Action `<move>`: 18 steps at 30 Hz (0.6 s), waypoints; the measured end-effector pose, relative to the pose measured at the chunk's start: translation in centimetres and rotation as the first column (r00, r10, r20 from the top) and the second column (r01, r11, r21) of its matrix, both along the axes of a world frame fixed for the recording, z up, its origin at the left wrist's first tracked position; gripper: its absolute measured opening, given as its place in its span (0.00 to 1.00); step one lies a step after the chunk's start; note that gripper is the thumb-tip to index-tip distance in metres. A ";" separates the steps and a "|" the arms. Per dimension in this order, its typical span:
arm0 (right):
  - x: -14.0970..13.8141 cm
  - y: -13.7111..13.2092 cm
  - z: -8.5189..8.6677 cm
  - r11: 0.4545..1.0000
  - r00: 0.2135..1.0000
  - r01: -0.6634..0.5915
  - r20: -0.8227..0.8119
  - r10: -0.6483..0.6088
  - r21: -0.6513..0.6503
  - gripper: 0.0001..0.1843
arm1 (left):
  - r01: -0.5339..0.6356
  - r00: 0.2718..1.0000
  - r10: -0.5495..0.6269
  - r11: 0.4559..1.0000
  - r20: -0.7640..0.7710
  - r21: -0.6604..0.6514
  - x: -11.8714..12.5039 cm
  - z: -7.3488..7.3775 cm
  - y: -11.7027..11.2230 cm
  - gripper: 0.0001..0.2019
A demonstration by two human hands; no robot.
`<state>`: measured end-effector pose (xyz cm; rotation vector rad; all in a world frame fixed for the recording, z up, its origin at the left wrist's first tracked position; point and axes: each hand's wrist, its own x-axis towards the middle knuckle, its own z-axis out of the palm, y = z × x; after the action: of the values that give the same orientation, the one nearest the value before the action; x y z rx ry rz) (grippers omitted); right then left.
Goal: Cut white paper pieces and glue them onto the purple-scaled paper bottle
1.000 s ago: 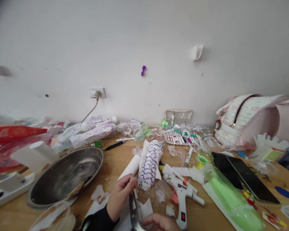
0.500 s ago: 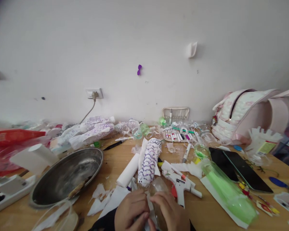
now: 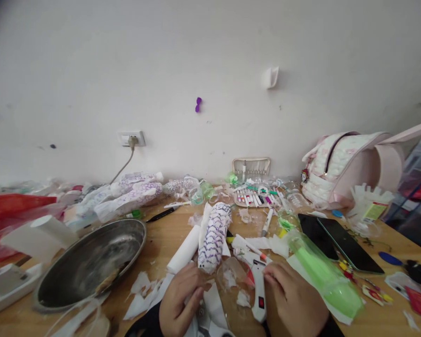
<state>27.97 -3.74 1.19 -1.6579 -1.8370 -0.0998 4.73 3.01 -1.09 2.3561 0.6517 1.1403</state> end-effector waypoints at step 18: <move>0.6 -1.1 -3.6 0.945 0.980 0.197 0.033 -0.195 -0.260 0.13 | -0.081 0.986 0.075 0.996 -0.148 -0.032 0.4 0.8 -0.1 0.10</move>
<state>28.58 -4.79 -2.43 -2.0246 -1.7441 0.0565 5.10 2.89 -0.25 2.4177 0.8157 0.9836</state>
